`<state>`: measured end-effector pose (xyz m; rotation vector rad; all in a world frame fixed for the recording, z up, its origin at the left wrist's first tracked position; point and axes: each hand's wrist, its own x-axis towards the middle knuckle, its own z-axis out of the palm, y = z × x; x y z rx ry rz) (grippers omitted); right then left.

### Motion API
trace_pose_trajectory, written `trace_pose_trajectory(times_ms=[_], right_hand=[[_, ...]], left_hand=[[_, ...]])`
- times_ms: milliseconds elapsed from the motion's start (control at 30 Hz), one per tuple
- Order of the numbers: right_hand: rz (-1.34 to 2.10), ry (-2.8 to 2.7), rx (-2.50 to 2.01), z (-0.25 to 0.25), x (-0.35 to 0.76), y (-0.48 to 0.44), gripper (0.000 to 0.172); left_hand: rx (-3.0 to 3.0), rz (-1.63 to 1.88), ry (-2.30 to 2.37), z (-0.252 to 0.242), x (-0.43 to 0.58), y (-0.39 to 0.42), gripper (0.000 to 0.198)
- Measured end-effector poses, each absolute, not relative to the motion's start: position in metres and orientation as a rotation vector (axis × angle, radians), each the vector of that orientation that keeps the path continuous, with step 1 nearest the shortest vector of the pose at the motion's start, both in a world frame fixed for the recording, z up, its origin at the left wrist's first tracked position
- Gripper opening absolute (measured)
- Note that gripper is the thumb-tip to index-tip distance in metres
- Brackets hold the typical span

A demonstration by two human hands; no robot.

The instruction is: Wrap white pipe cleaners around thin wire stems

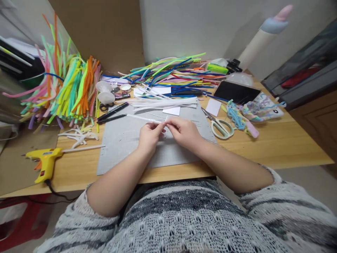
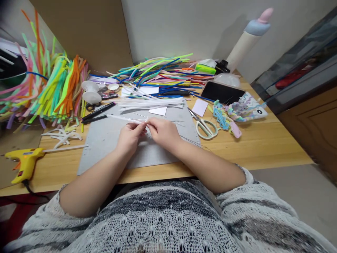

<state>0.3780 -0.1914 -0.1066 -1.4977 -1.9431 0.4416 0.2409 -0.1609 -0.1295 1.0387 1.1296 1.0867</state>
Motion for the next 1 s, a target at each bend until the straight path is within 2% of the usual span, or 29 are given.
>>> trace_pose_trajectory(times_ms=[233,533,1000], right_hand=[[0.467,-1.817,-1.481,-0.1137,0.3861,-0.1906,0.014],[0.22,-1.933,-1.552,-0.1133,0.3828,-0.1954,0.015],[0.312,-1.906,-1.485,-0.1084,0.3853,-0.1942,0.012]], left_hand=[[0.934,1.018,0.962,-0.1283,0.244,-0.1632,0.027],[0.808,1.03,0.949,-0.1263,0.2454,-0.1655,0.03],[0.855,1.072,0.932,-0.1244,0.241,-0.1628,0.025]])
